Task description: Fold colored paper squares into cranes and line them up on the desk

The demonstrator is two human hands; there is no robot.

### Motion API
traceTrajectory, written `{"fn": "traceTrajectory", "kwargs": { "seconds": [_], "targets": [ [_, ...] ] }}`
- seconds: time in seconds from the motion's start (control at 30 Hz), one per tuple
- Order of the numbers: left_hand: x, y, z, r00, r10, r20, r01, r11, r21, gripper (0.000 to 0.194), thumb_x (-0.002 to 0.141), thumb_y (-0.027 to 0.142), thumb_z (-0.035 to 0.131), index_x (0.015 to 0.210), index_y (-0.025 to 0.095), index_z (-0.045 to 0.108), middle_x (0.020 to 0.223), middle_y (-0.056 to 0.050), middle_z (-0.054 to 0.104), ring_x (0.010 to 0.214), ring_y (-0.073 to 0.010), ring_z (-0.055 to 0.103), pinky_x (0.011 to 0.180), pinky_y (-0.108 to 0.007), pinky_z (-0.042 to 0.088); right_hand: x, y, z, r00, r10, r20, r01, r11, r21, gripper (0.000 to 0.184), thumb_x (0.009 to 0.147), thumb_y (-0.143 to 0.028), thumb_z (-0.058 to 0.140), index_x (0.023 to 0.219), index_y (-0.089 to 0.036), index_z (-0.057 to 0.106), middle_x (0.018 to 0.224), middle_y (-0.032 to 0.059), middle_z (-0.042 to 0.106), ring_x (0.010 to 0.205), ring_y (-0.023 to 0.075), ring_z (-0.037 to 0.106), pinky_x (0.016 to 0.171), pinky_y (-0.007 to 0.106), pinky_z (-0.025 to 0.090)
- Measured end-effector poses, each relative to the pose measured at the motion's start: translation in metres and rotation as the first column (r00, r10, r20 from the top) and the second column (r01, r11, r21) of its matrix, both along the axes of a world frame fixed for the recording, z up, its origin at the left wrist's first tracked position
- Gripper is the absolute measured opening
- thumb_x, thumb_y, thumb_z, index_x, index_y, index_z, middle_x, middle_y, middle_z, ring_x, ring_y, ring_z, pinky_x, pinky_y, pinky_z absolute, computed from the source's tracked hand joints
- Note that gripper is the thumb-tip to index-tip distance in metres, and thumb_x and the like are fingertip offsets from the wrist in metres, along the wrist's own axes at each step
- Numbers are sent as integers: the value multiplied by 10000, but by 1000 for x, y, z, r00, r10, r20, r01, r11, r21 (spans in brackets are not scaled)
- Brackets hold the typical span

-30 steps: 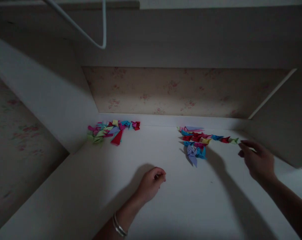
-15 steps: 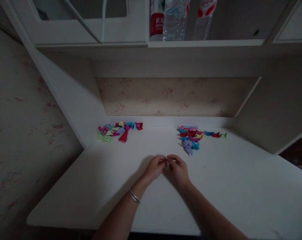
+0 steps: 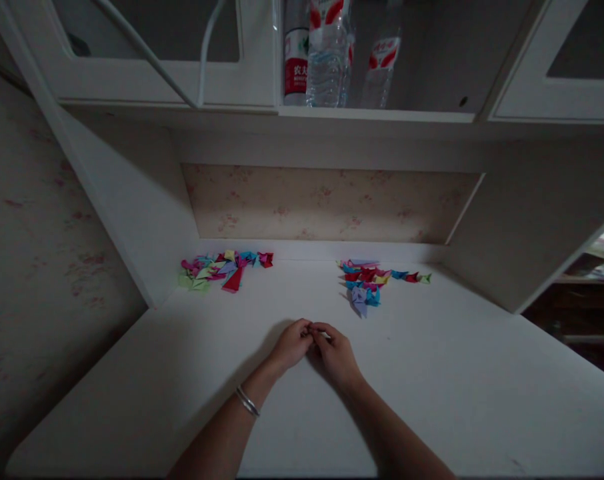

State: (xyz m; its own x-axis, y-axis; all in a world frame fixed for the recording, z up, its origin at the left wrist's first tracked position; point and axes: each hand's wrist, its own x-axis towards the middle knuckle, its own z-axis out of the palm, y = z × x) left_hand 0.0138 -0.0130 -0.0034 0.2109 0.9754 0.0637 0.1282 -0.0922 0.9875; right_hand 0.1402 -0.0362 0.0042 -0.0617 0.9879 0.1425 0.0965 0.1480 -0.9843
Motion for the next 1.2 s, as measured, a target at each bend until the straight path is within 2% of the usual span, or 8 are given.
{"fn": "traceTrajectory", "kwargs": {
  "seconds": [0.17,0.3,0.4,0.53,0.67,0.87,1.0,1.2],
  "targets": [
    [0,-2,7,1000,28,-3,-28,999,-15,196,676,85,494,826,141,607,661,19,576,570,-98,504,558,-197,386,0,-3,3,999,-2,32,2,1000,29,327,799,-438,537,951,-206,710,689,32,667,583,170,567,511,260,425],
    [-1,3,-1,999,4,-54,-3,1000,16,209,684,95,488,840,139,621,665,14,588,542,-92,517,502,-181,378,1,-6,2,998,-11,68,6,997,72,303,806,-407,520,943,-205,700,677,25,657,568,166,567,507,260,428],
    [-10,14,-4,968,141,-209,-131,989,65,194,778,187,472,898,150,620,716,-3,625,480,-91,534,446,-186,385,0,-7,1,994,-4,108,-6,996,94,294,816,-394,508,949,-203,687,651,15,644,535,159,553,497,258,423],
    [-50,45,11,838,370,-400,-337,929,154,190,818,226,477,919,173,630,785,-19,664,517,-108,587,510,-211,441,0,-6,-3,986,-3,166,-14,995,99,281,837,-393,487,932,-208,677,608,4,620,498,155,533,491,261,417],
    [-116,79,37,613,549,-568,-505,825,253,210,795,177,507,941,164,658,1006,-104,682,962,-222,620,814,-296,450,-1,-5,-7,972,7,234,-48,984,169,239,839,-344,488,918,-213,672,771,28,663,571,149,559,543,260,440],
    [-176,102,43,294,588,-753,-675,686,272,454,792,380,536,1073,35,623,1237,-285,541,1198,-416,450,936,-478,366,0,-6,-8,950,22,312,-111,956,272,208,844,-223,462,904,-216,661,927,45,663,754,170,599,697,286,465],
    [-182,115,37,253,529,-810,-703,675,222,565,723,510,590,1048,50,635,1217,-291,552,1175,-435,470,876,-472,414,0,-6,-7,949,32,313,-121,955,270,203,840,-186,461,883,-224,656,913,38,660,822,182,606,740,284,461],
    [-191,127,34,297,490,-819,-670,718,187,374,707,359,641,928,59,637,1083,-246,640,1071,-387,567,823,-414,446,0,-6,-6,949,34,312,-120,958,261,209,834,-180,461,876,-221,661,897,37,662,810,172,613,739,266,459]
  ]
}}
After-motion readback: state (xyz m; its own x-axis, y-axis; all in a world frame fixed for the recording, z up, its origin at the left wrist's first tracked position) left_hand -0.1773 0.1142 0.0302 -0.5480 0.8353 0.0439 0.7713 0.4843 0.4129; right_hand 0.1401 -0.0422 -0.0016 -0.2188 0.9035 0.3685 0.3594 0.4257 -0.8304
